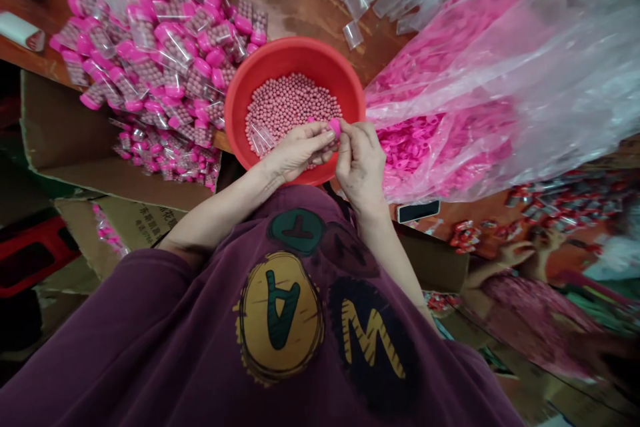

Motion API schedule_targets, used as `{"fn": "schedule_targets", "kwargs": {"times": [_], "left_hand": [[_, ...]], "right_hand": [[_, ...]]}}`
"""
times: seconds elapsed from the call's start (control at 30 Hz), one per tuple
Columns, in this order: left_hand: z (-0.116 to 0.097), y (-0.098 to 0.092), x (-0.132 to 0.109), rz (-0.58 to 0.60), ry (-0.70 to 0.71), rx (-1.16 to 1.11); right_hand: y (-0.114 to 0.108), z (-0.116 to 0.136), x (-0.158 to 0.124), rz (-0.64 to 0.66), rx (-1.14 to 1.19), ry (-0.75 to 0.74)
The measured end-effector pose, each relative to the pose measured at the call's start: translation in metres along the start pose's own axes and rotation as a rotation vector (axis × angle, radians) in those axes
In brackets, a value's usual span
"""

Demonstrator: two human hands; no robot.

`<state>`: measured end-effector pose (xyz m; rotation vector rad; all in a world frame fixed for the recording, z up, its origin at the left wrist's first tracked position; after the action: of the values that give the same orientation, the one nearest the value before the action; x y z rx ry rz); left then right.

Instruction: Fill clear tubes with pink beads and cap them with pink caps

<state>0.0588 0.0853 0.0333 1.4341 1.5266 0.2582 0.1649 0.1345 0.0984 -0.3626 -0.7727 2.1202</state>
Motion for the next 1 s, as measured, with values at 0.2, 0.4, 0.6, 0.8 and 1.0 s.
{"fn": "schedule_targets", "kwargs": {"times": [0.2,0.4,0.6,0.8,1.0], "left_hand": [[-0.021,-0.002,0.001,-0.008,0.084,0.174],[-0.035,-0.005,0.003,0.053,0.155,0.381],[-0.020,-0.008,0.008,-0.087,0.073,0.356],[-0.009,-0.001,0.003,-0.225,0.045,0.306],[-0.005,-0.009,0.005,-0.246,0.068,0.328]], "right_hand": [[-0.013,-0.005,0.000,0.020,0.133,0.011],[0.000,-0.053,-0.003,-0.158,0.407,0.187],[0.006,-0.015,-0.002,0.041,0.068,0.066],[0.026,-0.025,0.000,0.135,-0.214,0.110],[0.044,-0.042,0.002,0.041,-0.215,0.113]]}}
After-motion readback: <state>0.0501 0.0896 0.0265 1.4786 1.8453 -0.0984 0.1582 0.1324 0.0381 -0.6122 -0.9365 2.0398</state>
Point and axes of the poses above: each hand's wrist, its own x-axis towards the middle knuckle, its own y-axis out of the palm, z = x × y, the point moved 8 cm from there along x, towards the middle knuckle, and after that the axes turned 6 degrees about z, right-handed, at the moved point
